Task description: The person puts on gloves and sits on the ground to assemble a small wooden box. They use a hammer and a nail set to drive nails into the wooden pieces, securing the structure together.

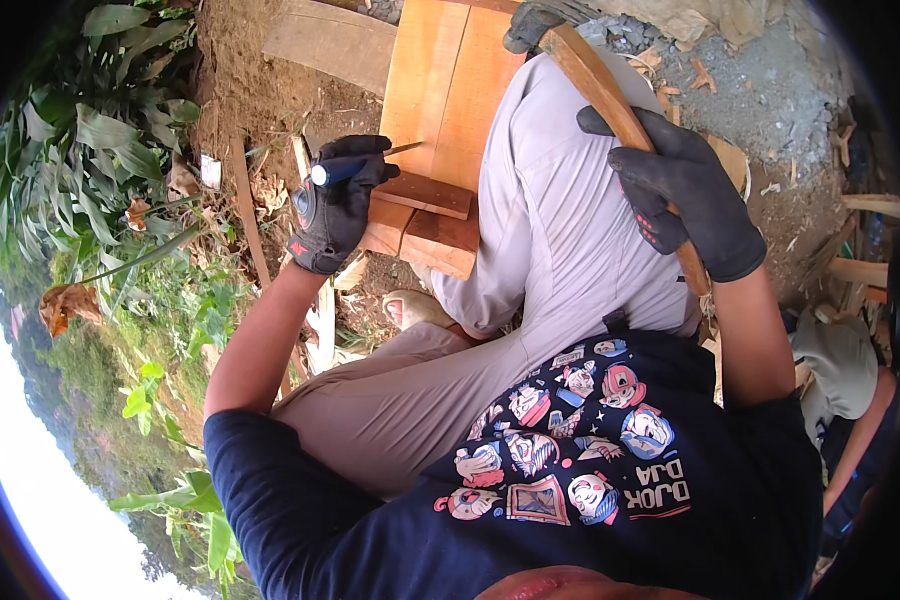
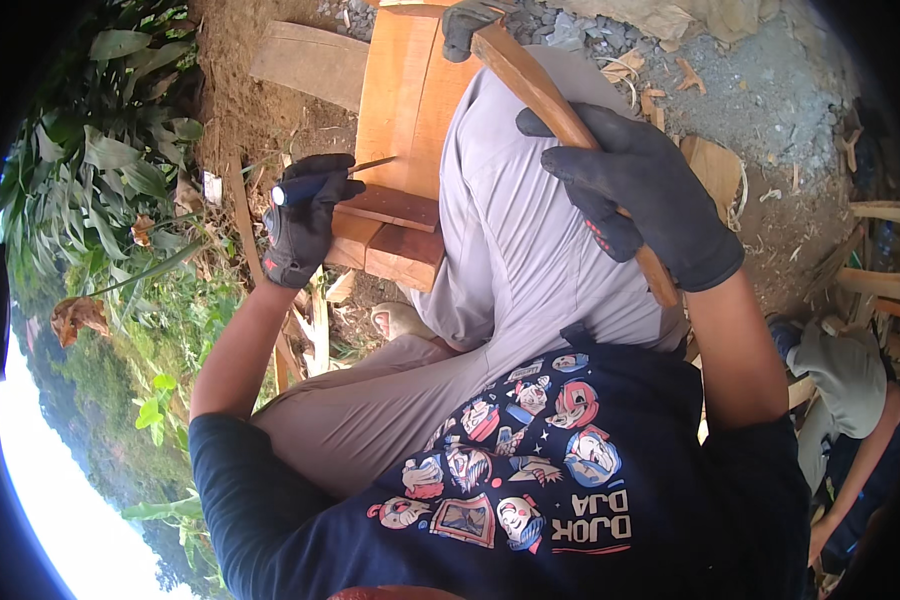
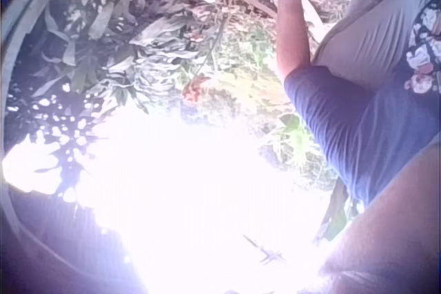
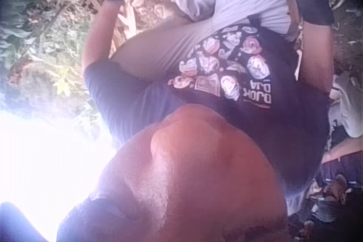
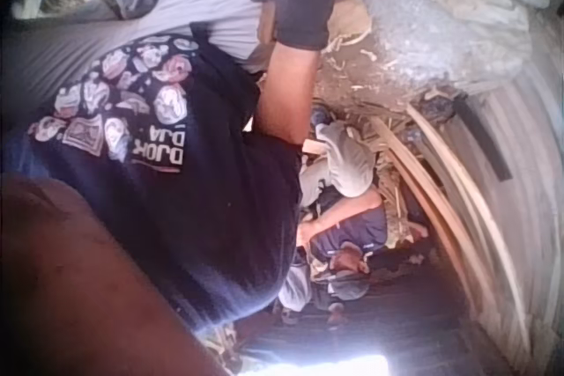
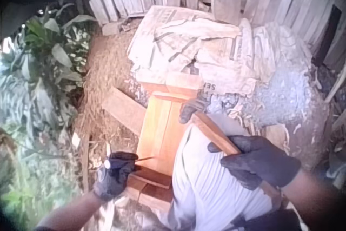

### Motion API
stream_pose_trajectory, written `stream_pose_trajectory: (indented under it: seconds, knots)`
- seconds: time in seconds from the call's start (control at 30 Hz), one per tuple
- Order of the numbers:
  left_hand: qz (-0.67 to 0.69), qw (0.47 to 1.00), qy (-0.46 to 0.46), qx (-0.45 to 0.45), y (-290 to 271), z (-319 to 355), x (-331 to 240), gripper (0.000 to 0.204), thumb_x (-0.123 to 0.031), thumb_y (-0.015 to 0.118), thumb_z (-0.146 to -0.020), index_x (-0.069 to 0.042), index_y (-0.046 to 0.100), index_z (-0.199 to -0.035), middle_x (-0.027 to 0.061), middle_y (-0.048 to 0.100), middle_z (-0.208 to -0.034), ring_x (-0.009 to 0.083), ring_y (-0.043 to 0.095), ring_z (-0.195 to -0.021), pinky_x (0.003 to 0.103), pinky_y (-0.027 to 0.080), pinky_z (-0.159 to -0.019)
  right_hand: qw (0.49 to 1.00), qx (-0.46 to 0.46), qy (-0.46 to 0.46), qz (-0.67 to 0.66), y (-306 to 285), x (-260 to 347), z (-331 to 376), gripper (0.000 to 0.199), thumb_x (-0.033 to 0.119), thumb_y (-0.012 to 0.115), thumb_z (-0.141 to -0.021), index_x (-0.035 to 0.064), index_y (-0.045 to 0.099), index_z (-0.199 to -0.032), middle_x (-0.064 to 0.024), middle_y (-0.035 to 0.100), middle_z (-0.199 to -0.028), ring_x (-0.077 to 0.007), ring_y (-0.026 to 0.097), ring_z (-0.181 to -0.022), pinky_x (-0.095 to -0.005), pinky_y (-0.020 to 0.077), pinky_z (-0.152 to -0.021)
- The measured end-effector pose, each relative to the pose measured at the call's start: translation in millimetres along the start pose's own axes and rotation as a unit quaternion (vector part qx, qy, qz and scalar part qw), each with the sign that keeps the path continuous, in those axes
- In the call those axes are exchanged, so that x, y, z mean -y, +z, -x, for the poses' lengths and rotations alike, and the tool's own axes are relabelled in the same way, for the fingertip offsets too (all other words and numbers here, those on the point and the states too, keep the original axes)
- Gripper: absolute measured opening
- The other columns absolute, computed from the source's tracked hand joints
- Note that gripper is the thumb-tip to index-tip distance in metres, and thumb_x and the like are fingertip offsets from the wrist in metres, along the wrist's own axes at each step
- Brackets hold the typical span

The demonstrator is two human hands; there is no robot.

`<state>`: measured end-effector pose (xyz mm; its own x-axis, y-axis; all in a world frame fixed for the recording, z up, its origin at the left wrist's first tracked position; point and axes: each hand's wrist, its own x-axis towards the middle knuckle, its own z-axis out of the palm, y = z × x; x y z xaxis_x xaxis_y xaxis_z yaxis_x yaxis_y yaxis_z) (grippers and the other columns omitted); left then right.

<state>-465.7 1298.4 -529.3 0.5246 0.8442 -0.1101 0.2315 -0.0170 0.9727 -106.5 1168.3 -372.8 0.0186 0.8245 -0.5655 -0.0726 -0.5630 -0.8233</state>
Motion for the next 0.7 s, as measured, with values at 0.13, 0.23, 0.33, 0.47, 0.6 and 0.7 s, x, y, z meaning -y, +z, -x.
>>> stream_pose_trajectory:
  seconds: [0.13,0.23,0.33,0.47,0.6,0.7]
  knots:
    - [-0.042,0.999,-0.001,0.009,-2,1,-7,0.028,-0.013,0.06,-0.112,0.004,0.06,-0.134,0.0157,0.072,-0.127,0.0276,0.079,-0.105,0.036,0.064,-0.092,1.0,0.0,-0.011,0.001,-2,-3,1,0.047,0.018,0.061,-0.104,-0.0079,0.059,-0.143,0.0029,0.046,-0.057,-0.0058,0.041,-0.04,-0.0254,0.0335,-0.039]
    - [-0.021,0.999,-0.018,0.022,-1,-1,-4,0.029,-0.013,0.058,-0.112,0.004,0.057,-0.136,0.0166,0.071,-0.13,0.0279,0.078,-0.11,0.037,0.063,-0.095,1.0,0.003,-0.009,0.007,-5,-1,2,0.047,0.018,0.061,-0.104,-0.0078,0.059,-0.143,0.0028,0.045,-0.056,-0.006,0.041,-0.041,-0.0251,0.0341,-0.04]
    - [-0.052,0.998,0.023,0.007,4,-3,-7,0.025,-0.012,0.061,-0.111,0.004,0.067,-0.128,0.0159,0.074,-0.125,0.0281,0.08,-0.104,0.037,0.064,-0.089,1.0,0.003,-0.006,0.018,-8,-2,0,0.046,0.019,0.06,-0.105,-0.0067,0.06,-0.143,0.0027,0.046,-0.057,-0.0065,0.042,-0.041,-0.0251,0.0352,-0.041]
    - [-0.007,0.998,0.057,0.006,-3,-2,15,0.025,-0.012,0.062,-0.109,0.004,0.071,-0.127,0.017,0.072,-0.131,0.0254,0.077,-0.11,0.036,0.064,-0.094,0.995,-0.009,0.023,0.099,13,19,4,0.043,0.021,0.06,-0.106,-0.0021,0.063,-0.142,0.001,0.051,-0.063,-0.0072,0.046,-0.045,-0.0254,0.0377,-0.044]
    - [-0.136,0.99,0.02,0.022,-11,-9,-3,0.027,-0.021,0.063,-0.11,0.001,0.071,-0.123,0.0119,0.077,-0.118,0.0173,0.077,-0.106,0.032,0.061,-0.09,0.955,-0.04,-0.01,0.293,47,23,11,0.04,0.022,0.062,-0.105,0.0023,0.067,-0.139,-0.0006,0.058,-0.072,-0.0074,0.051,-0.057,-0.0259,0.0403,-0.052]
    - [-0.118,0.992,0.026,0.024,-20,-19,-7,0.029,-0.032,0.066,-0.104,-0.006,0.07,-0.114,0.0099,0.077,-0.1,0.0225,0.074,-0.094,0.04,0.058,-0.087,0.924,-0.049,-0.04,0.378,72,25,10,0.041,0.018,0.064,-0.103,0.0037,0.068,-0.141,0.0022,0.057,-0.073,-0.0065,0.051,-0.061,-0.0259,0.0402,-0.055]
